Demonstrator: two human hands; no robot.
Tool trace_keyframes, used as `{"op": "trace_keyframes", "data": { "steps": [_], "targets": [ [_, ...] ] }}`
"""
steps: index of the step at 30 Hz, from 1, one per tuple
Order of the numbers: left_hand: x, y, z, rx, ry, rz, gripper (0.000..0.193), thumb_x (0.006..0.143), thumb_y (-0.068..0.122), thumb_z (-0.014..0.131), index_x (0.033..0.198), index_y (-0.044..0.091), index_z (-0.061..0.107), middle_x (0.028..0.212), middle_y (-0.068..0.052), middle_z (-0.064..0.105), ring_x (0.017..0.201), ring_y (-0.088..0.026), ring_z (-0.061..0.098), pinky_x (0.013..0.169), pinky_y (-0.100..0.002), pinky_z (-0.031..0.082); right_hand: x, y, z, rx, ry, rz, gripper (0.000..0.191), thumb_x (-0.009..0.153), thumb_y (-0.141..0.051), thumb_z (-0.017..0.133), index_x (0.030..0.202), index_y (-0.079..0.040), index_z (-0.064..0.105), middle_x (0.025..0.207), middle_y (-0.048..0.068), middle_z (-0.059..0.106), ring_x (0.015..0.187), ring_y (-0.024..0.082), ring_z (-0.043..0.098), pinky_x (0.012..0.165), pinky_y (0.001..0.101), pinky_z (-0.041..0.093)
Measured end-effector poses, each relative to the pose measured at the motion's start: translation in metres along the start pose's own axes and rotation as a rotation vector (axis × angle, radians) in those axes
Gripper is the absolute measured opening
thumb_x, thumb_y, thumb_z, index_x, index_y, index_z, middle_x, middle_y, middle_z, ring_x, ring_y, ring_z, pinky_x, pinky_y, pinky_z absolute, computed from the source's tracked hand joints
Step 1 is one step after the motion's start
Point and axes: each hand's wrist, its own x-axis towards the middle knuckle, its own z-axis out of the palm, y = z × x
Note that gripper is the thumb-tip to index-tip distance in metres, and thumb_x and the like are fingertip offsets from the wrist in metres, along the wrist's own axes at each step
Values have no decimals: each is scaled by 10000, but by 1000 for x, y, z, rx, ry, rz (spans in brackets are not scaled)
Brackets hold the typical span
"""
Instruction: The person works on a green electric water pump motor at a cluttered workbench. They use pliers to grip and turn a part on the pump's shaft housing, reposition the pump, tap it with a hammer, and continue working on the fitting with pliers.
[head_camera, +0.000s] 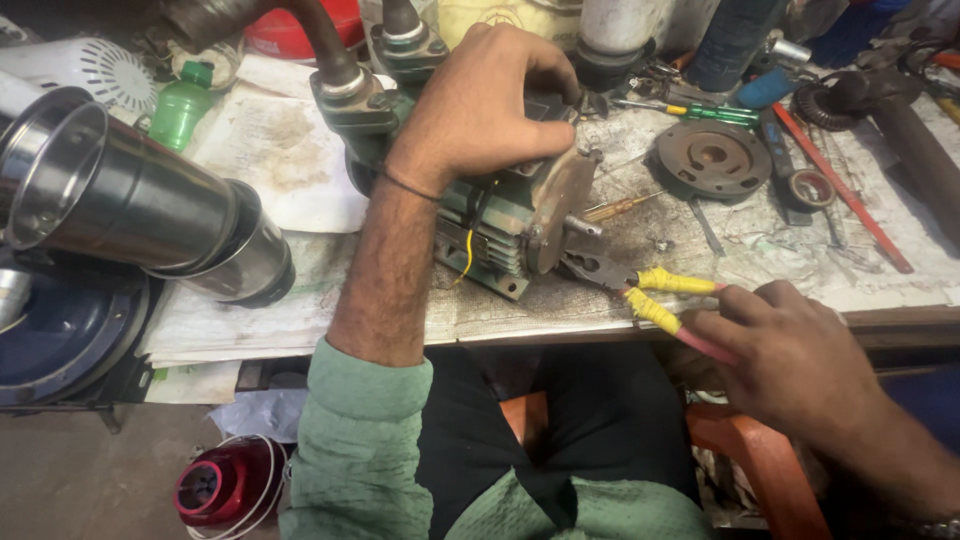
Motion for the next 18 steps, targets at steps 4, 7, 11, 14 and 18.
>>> {"op": "trace_keyframes", "data": {
  "steps": [4, 7, 11, 14, 18],
  "targets": [
    [-2, 1, -3, 12, 6, 10, 357, 722, 248, 782, 973, -7, 787, 975, -164, 793, 937, -249, 794, 892, -342, 617, 5, 19, 4, 580, -220, 70, 596, 745, -153, 739, 1331, -243, 681, 1247, -17, 693, 1054, 236, 691, 851, 371, 572],
    [-4, 1, -6, 13, 19, 9, 351, 715, 251, 785, 958, -1, 790, 966, -162, 793, 918, -256, 790, 865, -349, 613, 9, 23, 7, 1443, -386, 241, 597, 767, 75, 632, 1318, -141, 714, 1223, 69, 741, 1098, 245, 762, 911, 392, 591],
    [-6, 2, -8, 1, 10, 27, 351, 724, 256, 784, 962, -2, 788, 953, -161, 793, 913, -254, 795, 871, -349, 618, 2, 12, 1, 1044, -275, 165, 524, 776, 4, 681, 1263, -190, 693, 1130, 20, 703, 1078, 211, 689, 937, 388, 589],
    [-5, 2, -9, -1, 10, 20, 359, 713, 253, 781, 962, -5, 789, 951, -163, 792, 906, -256, 793, 859, -347, 617, -6, -7, -2, 312, 144, -24, 454, 732, -185, 723, 1179, -256, 691, 1196, 40, 651, 1128, 295, 601, 898, 486, 495],
    [-4, 1, -9, 9, 6, 40, 356, 720, 252, 780, 964, -9, 791, 960, -166, 793, 924, -257, 795, 885, -345, 617, -10, -23, -1, -145, 299, -43, 362, 750, -326, 721, 1111, -316, 711, 1108, -6, 631, 1189, 316, 550, 914, 532, 444]
  ]
}}
